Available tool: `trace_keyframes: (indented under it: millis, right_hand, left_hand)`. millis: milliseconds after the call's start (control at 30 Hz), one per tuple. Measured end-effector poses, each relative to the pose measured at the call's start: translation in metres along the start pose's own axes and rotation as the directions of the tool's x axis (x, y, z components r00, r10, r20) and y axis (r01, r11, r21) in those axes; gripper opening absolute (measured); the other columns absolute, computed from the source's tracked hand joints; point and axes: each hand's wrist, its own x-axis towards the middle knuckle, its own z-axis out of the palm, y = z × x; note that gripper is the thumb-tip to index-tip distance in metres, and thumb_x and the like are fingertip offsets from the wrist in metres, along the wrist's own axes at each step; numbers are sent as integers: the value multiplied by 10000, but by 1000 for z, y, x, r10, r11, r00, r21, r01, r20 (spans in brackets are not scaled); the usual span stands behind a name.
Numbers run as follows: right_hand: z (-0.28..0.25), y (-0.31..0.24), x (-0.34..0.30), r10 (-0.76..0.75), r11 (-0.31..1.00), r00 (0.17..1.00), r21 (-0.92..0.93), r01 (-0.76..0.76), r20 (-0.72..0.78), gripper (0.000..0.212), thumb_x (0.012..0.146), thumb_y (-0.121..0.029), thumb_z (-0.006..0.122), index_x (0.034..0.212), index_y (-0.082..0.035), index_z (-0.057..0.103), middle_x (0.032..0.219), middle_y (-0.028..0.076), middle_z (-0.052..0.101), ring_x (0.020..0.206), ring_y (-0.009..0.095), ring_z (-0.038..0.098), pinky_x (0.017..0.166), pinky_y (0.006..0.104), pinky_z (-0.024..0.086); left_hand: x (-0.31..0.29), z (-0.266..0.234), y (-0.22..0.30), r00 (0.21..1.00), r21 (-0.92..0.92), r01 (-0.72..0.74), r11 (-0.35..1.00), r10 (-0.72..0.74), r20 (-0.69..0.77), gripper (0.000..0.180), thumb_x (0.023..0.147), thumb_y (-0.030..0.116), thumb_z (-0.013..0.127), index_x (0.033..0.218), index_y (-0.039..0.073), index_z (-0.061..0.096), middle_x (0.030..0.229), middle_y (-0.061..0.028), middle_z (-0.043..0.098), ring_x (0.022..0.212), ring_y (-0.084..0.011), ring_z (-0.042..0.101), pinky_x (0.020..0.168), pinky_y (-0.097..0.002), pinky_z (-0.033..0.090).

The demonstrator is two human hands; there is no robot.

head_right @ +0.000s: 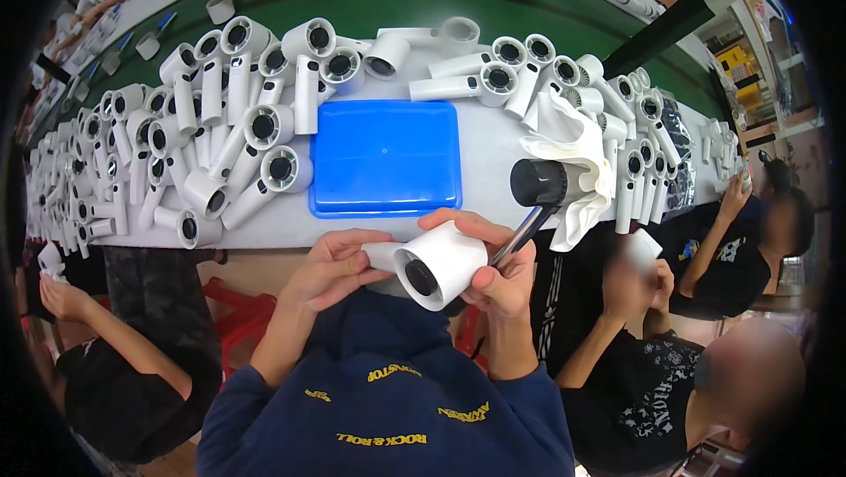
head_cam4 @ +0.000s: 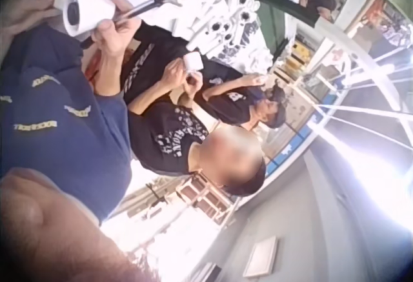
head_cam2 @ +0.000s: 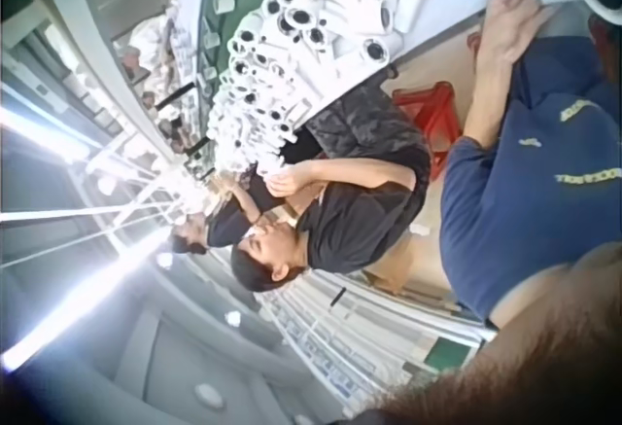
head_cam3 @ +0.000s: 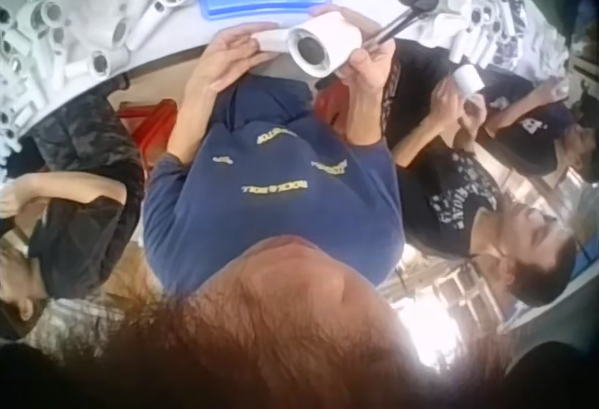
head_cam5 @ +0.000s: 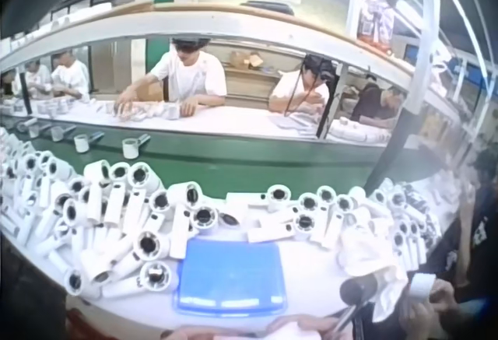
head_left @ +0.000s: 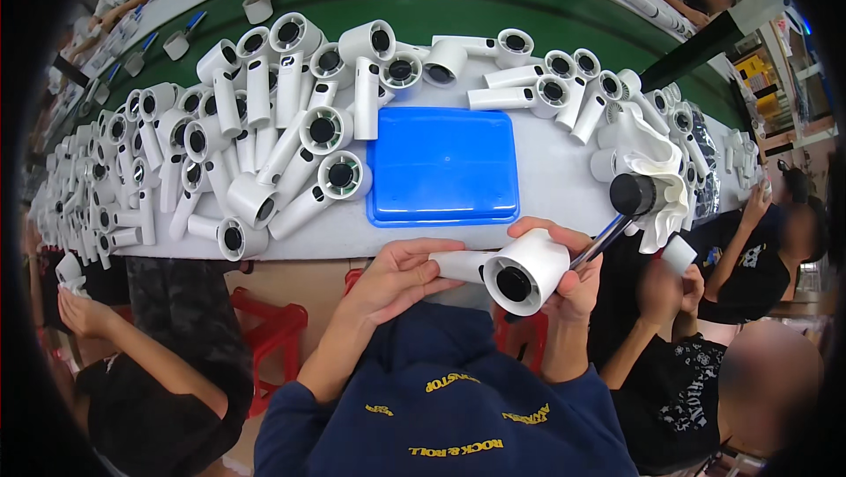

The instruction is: Assembling and cleaning white plastic device housings on an electronics production line.

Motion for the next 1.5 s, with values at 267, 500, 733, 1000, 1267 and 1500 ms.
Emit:
trace_keyframes:
  millis: [267,500,733,1000,1267,1500]
  right_hand:
    - [2,4,-2,76,987,996,-142,-80,-35,437,950,-291,730,1258,14,675,1291,409,580,679,157,635,525,221,470]
    - [-4,31,-5,348,865,935,-361,-348,-67,634,981,-359,705,1303,172,575,921,138,729,427,6,380,389,193,206]
    - [-35,53,15,266,926,959,-253,-281,-92,342,1055,-191,577,1260,83,576,1150,322,682,338,37,325,316,205,204]
    - [-51,52,9,280,939,956,-182,-292,-85,245,1071,-166,533,1163,55,580,970,282,702,327,42,284,302,216,200]
    - [-35,45,-13,365,861,915,-310,-402,-173,218,1013,-133,587,1104,41,682,785,211,728,362,46,351,344,224,227]
    - [-29,36,-15,502,823,858,-243,-513,-113,230,1021,-96,591,1169,46,696,773,77,734,450,7,414,423,186,291]
  left_hand:
    - [-28,-3,9,995,504,-97,858,102,18,410,964,27,655,1365,-39,595,1326,-141,651,1152,-170,640,991,-324,526]
    - [-62,5,14,989,803,-119,584,3,145,462,991,121,649,1401,-45,515,1061,-131,737,884,-133,713,756,-273,553]
    - [-197,1,90,482,865,-289,409,843,-238,332,969,65,654,1279,-53,633,1037,-64,727,877,-135,687,792,-284,550]
    - [-281,-132,209,-147,951,162,264,959,-241,359,958,157,669,1270,-21,691,1000,-105,766,882,-119,689,762,-282,527]
    - [-280,-194,222,56,871,491,10,997,-43,317,996,173,623,1267,11,659,1068,-160,745,1018,-252,704,917,-360,524]
    - [-272,-193,211,121,703,695,-151,988,92,294,998,193,650,1219,3,693,1048,-162,732,934,-278,681,871,-365,525]
